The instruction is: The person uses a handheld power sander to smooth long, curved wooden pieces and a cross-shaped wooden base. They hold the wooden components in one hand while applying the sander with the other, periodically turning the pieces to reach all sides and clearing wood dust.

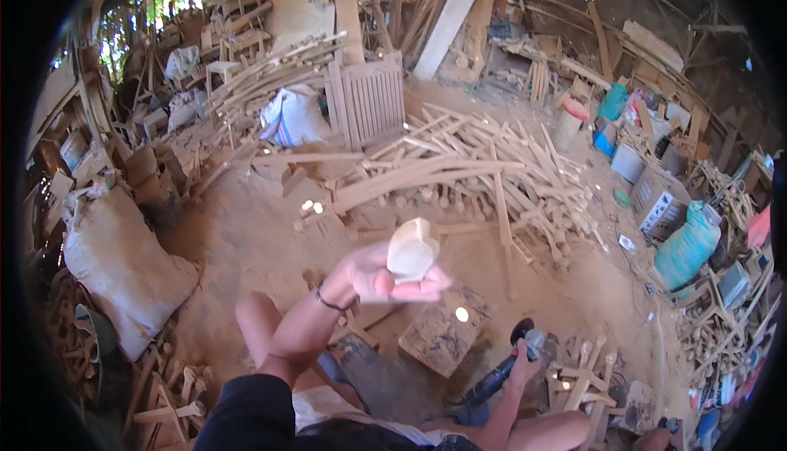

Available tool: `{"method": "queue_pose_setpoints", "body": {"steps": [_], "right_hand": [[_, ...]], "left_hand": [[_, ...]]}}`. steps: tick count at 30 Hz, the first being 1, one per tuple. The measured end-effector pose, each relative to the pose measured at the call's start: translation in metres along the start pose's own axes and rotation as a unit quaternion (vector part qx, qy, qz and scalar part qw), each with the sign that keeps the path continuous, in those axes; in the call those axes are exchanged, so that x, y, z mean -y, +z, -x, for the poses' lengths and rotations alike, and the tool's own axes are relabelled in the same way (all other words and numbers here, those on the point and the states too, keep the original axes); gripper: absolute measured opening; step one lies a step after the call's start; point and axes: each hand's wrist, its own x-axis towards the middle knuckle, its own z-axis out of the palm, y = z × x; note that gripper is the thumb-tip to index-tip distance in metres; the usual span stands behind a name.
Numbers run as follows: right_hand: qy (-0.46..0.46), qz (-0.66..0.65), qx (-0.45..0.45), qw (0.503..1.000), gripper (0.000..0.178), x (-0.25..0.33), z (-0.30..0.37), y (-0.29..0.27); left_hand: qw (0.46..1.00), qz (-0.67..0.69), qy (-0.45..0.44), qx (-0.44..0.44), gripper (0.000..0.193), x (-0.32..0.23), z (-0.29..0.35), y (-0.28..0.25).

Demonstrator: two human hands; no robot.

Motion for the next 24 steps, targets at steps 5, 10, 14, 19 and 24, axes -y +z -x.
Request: {"method": "queue_pose_setpoints", "body": {"steps": [5,10,14,19,24], "right_hand": [[-0.012,0.007,0.016,1.0,0.063,0.0,-0.007,0.005],[-0.03,0.018,0.011,0.999,0.051,0.007,0.0,0.024],[0.007,0.058,-0.02,0.998,0.038,0.004,-0.004,0.02],[0.024,0.065,0.013,0.998,0.039,-0.008,-0.009,0.009],[-0.003,0.073,-0.015,0.997,0.031,-0.008,-0.002,0.019]], "left_hand": [[0.979,0.007,0.044,0.198,0.084,0.075,0.005,-0.024],[0.977,-0.045,0.038,0.205,0.069,0.107,0.02,-0.008],[0.971,-0.031,0.013,0.236,0.064,0.109,0.025,-0.013],[0.969,-0.017,0.023,0.247,0.067,0.117,0.025,-0.014],[0.966,-0.016,0.022,0.256,0.073,0.115,0.021,-0.013]]}}
